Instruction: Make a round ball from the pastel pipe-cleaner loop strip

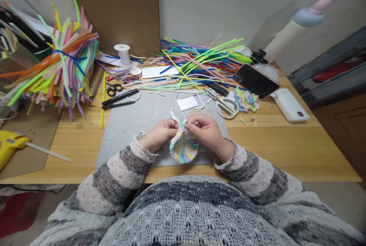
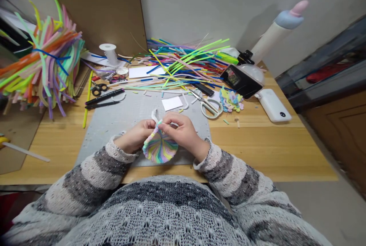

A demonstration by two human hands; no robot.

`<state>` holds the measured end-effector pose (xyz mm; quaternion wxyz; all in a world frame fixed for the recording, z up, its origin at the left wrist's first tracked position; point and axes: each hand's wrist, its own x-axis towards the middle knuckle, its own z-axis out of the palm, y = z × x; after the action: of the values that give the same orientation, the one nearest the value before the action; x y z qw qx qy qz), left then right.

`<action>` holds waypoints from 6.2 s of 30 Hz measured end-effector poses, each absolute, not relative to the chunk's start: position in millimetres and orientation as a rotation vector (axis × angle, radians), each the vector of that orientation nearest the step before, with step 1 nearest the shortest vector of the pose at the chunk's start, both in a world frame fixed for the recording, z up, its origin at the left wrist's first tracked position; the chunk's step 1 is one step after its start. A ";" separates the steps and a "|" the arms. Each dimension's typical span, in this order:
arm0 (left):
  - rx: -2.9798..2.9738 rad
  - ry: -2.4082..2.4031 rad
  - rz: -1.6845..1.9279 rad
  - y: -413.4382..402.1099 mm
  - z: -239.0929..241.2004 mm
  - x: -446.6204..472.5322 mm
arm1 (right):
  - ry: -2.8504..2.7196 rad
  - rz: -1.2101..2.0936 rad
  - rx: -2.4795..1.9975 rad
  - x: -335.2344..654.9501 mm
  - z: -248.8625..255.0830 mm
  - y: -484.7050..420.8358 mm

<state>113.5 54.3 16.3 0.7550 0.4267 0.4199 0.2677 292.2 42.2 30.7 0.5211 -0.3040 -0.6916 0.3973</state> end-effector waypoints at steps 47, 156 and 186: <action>0.781 0.835 0.331 55.6 25.4 103.3 | -1.695 1.273 -0.562 305.8 30.9 47.4; 2.765 1.027 1.605 65.1 35.7 80.6 | -1.047 1.393 -1.012 290.7 22.1 38.3; 2.596 0.959 0.831 58.8 38.1 95.8 | -1.432 1.618 -0.847 297.1 35.1 42.1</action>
<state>95.8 58.8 38.1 0.1260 0.8913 0.3292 0.2853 297.1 42.1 35.1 0.3991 -0.3349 -0.5656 0.6393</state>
